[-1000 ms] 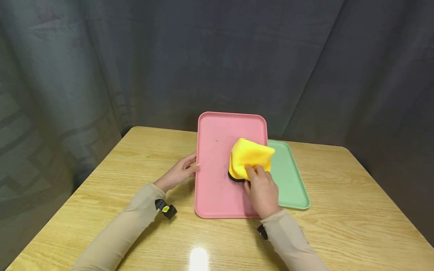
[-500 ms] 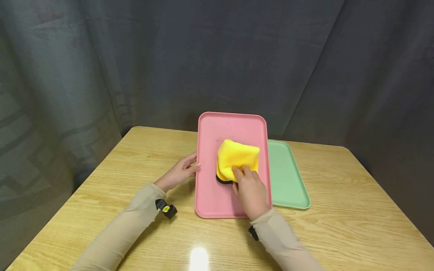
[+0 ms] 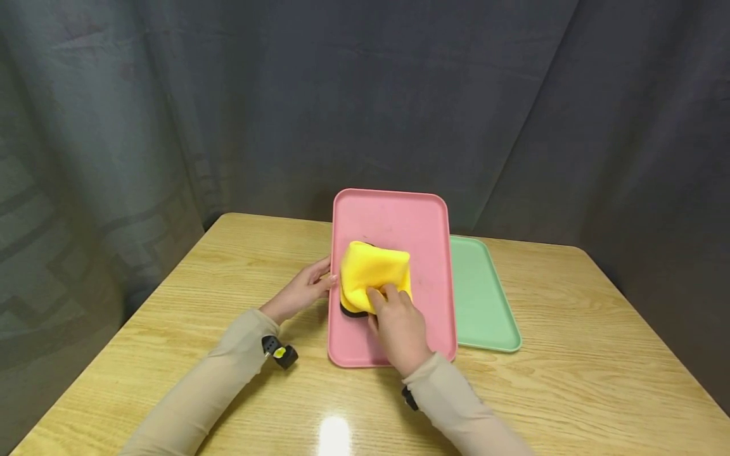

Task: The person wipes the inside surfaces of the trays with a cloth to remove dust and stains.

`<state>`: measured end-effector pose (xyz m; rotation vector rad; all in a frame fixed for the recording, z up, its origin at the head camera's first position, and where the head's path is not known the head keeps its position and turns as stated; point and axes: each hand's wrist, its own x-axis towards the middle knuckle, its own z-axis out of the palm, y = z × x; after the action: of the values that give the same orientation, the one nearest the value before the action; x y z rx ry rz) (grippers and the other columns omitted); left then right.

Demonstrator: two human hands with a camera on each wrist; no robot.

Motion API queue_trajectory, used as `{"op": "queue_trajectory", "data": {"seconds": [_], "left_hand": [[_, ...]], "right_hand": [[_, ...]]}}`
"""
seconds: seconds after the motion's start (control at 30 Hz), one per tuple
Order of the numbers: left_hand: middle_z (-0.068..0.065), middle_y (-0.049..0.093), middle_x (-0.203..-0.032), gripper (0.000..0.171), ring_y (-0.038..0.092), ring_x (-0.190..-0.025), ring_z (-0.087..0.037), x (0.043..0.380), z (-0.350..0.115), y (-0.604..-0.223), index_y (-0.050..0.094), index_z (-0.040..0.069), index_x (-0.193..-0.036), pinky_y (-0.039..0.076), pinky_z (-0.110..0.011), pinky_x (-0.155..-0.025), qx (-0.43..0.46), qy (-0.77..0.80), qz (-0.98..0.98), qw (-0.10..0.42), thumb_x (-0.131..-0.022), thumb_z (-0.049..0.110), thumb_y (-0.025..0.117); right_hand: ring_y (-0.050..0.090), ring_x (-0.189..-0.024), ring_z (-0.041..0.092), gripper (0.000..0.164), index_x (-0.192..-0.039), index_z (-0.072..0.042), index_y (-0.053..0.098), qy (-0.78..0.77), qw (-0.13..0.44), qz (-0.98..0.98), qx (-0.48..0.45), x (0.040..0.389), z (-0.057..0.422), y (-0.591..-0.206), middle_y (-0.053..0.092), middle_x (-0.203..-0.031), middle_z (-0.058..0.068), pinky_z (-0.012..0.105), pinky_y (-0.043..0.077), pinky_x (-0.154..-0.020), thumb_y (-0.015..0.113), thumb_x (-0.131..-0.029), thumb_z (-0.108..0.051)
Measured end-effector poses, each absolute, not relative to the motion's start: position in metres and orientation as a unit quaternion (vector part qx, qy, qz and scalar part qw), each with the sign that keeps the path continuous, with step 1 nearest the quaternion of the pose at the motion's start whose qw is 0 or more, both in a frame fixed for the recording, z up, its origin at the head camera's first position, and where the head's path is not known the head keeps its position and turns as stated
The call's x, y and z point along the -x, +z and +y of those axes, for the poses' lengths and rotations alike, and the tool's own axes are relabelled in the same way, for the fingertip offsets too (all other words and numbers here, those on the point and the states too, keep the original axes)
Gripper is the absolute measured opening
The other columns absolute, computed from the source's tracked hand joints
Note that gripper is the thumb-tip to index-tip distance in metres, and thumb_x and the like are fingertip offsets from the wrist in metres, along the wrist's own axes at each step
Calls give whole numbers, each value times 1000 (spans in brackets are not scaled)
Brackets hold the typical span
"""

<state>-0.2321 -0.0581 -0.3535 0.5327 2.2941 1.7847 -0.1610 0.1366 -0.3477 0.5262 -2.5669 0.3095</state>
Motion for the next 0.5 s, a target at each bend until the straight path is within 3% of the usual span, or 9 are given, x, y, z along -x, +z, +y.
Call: {"op": "queue_trajectory", "data": {"seconds": [0.2, 0.5], "left_hand": [[-19, 42, -144, 53, 45, -130, -31, 232, -58, -355, 26, 7, -148, 45, -37, -104, -172, 597, 780, 70, -98, 7, 44], [-17, 52, -136, 51, 53, -123, -29, 230, -57, -353, 32, 9, -146, 50, -37, -98, -138, 596, 789, 53, -97, 8, 48]], "right_hand": [[58, -75, 25, 46, -113, -9, 66, 104, 242, -941, -210, 158, 126, -350, 59, -94, 8, 35, 53, -56, 80, -70, -14], [58, -75, 25, 45, -112, -9, 66, 105, 245, -940, -211, 157, 124, -351, 59, -93, 8, 35, 53, -56, 80, -70, -13]]}}
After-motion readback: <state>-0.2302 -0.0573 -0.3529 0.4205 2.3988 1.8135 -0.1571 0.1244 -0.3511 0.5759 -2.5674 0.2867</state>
